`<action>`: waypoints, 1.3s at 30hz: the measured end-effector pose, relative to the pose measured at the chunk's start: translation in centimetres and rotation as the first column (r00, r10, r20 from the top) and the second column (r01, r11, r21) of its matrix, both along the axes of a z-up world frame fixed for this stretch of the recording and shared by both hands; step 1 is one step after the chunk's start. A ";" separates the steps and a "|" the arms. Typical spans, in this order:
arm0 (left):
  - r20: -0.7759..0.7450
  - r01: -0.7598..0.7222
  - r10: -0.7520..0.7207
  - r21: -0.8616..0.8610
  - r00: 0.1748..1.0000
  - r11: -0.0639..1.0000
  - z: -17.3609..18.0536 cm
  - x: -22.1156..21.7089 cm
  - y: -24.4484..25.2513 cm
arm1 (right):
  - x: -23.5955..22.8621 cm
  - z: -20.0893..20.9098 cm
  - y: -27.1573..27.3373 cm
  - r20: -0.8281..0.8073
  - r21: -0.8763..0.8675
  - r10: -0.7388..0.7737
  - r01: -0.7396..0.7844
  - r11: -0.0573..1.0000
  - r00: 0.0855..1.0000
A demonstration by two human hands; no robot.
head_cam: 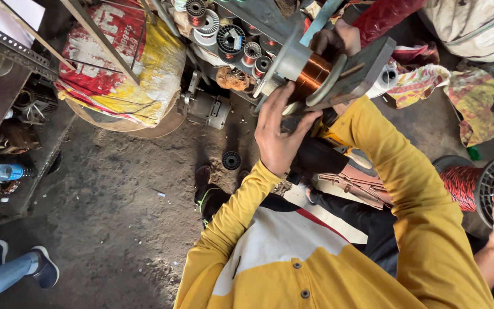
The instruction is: The person operates a manual winding machine to wrap copper wire around a motor stator. They repeatedly crank a handle to rotate the stator and use their hands to guide the wire into the slots. The person also uses a metal tie to secure the wire and a tool to adjust the winding mechanism.
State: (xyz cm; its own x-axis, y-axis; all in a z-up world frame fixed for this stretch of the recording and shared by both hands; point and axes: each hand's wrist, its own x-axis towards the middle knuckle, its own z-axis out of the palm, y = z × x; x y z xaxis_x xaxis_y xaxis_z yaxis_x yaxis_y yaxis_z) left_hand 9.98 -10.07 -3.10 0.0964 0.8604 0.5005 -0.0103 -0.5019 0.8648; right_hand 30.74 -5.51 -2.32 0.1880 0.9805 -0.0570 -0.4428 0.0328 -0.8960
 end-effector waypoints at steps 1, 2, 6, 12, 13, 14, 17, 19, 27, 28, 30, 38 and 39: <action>0.013 0.008 -0.008 -0.014 1.000 1.000 0.0 0.0 0.0 | 0.0 0.0 0.1 0.048 0.008 0.001 -0.001 1.000 0.999; 0.024 0.021 -0.020 -0.028 1.000 0.999 -0.1 0.0 0.0 | 0.1 0.0 -0.1 0.094 0.016 -0.004 0.002 1.000 0.996; 0.019 0.041 -0.041 -0.011 0.999 0.999 -0.3 -0.1 0.2 | 0.2 0.1 -0.6 0.061 -0.047 -0.011 0.014 0.999 0.998; 0.028 0.039 -0.040 0.023 0.999 0.999 -0.8 0.0 0.5 | 0.3 -0.1 0.3 0.112 0.029 0.005 -0.009 1.000 0.994; 0.039 0.055 -0.056 0.016 0.998 0.998 -0.9 0.0 0.6 | 0.3 -0.1 0.3 0.116 0.033 0.000 -0.004 0.999 0.993; 0.046 0.073 -0.073 0.004 0.996 0.997 -1.0 0.0 0.5 | 0.1 -0.3 0.2 0.120 0.034 -0.004 0.000 0.999 0.993; 0.049 0.090 -0.091 0.020 0.995 0.996 -1.0 -0.1 0.8 | -0.4 0.3 0.0 0.151 0.060 -0.022 0.013 0.998 0.988; 0.030 0.095 -0.096 0.040 0.995 0.995 -0.7 -0.4 0.7 | -1.1 1.1 -0.6 0.187 0.084 -0.042 0.027 0.996 0.981; -0.285 0.200 -0.141 0.191 0.948 0.961 2.3 -2.7 2.0 | -4.5 6.3 -2.0 0.552 0.405 -0.261 0.019 0.914 0.792; -0.307 0.213 -0.150 0.183 0.940 0.960 2.8 -3.0 2.3 | -4.9 6.8 -1.8 0.614 0.459 -0.304 -0.016 0.888 0.729; -0.350 0.241 -0.172 0.162 0.921 0.957 3.5 -3.4 2.4 | -5.5 7.5 -1.6 0.724 0.528 -0.384 -0.103 0.843 0.573; -0.317 0.255 -0.188 0.184 0.929 0.949 4.2 -3.5 2.8 | -4.9 6.2 -1.1 0.663 0.649 -0.484 -0.117 0.752 0.572; -0.308 0.258 -0.194 0.183 0.931 0.948 4.2 -3.5 2.8 | -4.7 5.9 -1.3 0.665 0.647 -0.480 -0.120 0.753 0.572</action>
